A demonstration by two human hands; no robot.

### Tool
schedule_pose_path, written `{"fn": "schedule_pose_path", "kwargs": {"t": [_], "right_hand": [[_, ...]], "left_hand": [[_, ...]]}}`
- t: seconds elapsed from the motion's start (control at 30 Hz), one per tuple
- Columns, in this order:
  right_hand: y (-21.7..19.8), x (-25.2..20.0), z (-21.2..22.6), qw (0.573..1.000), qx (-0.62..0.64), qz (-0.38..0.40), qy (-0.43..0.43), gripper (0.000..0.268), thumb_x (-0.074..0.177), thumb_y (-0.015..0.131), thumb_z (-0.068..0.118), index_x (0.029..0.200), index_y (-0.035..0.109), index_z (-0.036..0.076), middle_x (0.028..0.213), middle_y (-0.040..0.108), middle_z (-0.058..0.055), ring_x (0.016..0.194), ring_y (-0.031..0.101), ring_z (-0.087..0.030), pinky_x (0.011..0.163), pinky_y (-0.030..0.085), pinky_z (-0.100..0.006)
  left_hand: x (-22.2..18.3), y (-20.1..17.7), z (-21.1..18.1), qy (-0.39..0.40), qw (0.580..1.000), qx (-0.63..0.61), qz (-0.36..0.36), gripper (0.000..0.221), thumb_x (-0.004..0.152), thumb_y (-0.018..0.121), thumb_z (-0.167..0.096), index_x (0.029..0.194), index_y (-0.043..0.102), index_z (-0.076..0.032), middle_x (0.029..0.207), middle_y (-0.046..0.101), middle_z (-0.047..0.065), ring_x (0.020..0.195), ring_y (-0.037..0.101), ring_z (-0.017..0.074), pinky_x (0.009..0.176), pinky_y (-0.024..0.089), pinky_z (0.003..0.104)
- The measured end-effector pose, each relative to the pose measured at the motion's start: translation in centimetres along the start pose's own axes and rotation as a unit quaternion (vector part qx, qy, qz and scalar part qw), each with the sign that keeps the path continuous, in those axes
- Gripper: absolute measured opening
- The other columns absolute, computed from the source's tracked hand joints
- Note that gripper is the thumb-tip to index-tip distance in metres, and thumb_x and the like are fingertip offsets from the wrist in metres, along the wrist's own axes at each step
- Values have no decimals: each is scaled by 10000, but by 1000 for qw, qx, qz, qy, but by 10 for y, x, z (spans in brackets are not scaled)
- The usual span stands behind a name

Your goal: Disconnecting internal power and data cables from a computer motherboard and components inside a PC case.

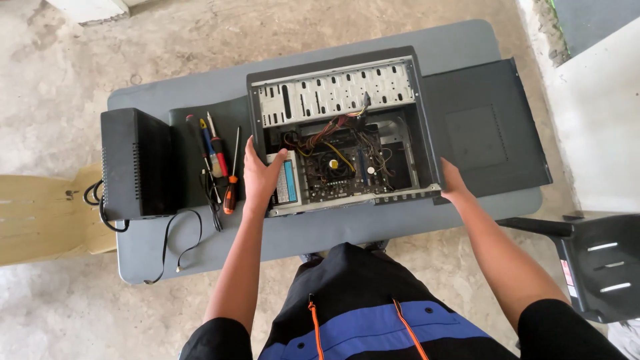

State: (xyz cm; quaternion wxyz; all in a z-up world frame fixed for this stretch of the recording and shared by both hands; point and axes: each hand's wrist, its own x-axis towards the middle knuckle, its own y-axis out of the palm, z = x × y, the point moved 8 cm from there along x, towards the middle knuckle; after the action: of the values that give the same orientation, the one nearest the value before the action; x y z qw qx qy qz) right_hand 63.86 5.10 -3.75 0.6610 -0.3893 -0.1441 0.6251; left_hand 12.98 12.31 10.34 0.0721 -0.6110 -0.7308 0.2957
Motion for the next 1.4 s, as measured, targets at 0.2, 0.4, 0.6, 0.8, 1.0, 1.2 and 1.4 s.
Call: {"fn": "schedule_pose_path", "kwargs": {"t": [0.2, 0.4, 0.6, 0.8, 1.0, 1.2, 1.4], "right_hand": [[4, -2, -14, 999, -32, 13, 36, 363, 1099, 594, 80, 1434, 641, -52, 1324, 717, -348, 1328, 637, -540, 1166, 479, -637], [2, -11, 9, 980, -194, 29, -11, 336, 1078, 640, 74, 1395, 713, -13, 1300, 770, -259, 1322, 693, -436, 1200, 513, -535], [-4, 0, -17, 987, -117, -21, 108, 353, 1096, 635, 253, 1274, 691, -46, 1151, 735, -306, 1160, 730, -512, 924, 626, -624], [-15, -40, -44, 977, -14, -199, -81, 337, 1180, 447, 141, 1003, 579, -114, 1005, 587, -411, 1066, 588, -593, 970, 447, -622], [-3, -69, -61, 853, 411, -253, 198, 398, 1157, 734, 391, 1066, 629, 18, 728, 567, -96, 527, 611, -177, 453, 530, -340], [-27, -164, 109, 898, 305, -306, -86, 231, 1247, 457, 51, 1409, 302, -3, 1140, 651, -215, 765, 674, -220, 695, 571, -340], [77, -248, 163, 941, 319, -90, -61, 64, 947, 659, 7, 973, 624, 55, 858, 590, -72, 807, 537, -173, 751, 454, -327]], "left_hand": [[13, 12, 30, -12, 999, 37, 9, 702, 1140, 535, -506, 1714, 362, -140, 1483, 641, 271, 1350, 645, 497, 1104, 521, 631], [-2, 9, 26, -35, 995, 91, 7, 654, 1148, 454, -512, 1713, 337, -203, 1466, 673, 235, 1318, 674, 483, 1084, 536, 642], [4, 11, 41, -43, 995, 94, 3, 660, 1132, 456, -522, 1717, 336, -241, 1488, 668, 207, 1327, 675, 465, 1069, 546, 648], [-8, -5, -2, 166, 978, 94, -86, 795, 1024, 725, -302, 1715, 367, -137, 1698, 388, 256, 1503, 439, 570, 1168, 415, 738], [-13, 29, -12, 298, 894, 332, 47, 816, 987, 619, -809, 1491, 646, -168, 1591, 570, 83, 1674, 222, 385, 1292, 191, 724], [-10, 32, -9, 288, 897, 327, 67, 756, 870, 777, -649, 1441, 669, -164, 1434, 670, 84, 1674, 219, 389, 1240, 285, 755], [-3, 41, 2, 241, 911, 323, 92, 682, 837, 727, -517, 1398, 660, -135, 1401, 653, 106, 1700, 134, 354, 1211, 375, 692]]}}
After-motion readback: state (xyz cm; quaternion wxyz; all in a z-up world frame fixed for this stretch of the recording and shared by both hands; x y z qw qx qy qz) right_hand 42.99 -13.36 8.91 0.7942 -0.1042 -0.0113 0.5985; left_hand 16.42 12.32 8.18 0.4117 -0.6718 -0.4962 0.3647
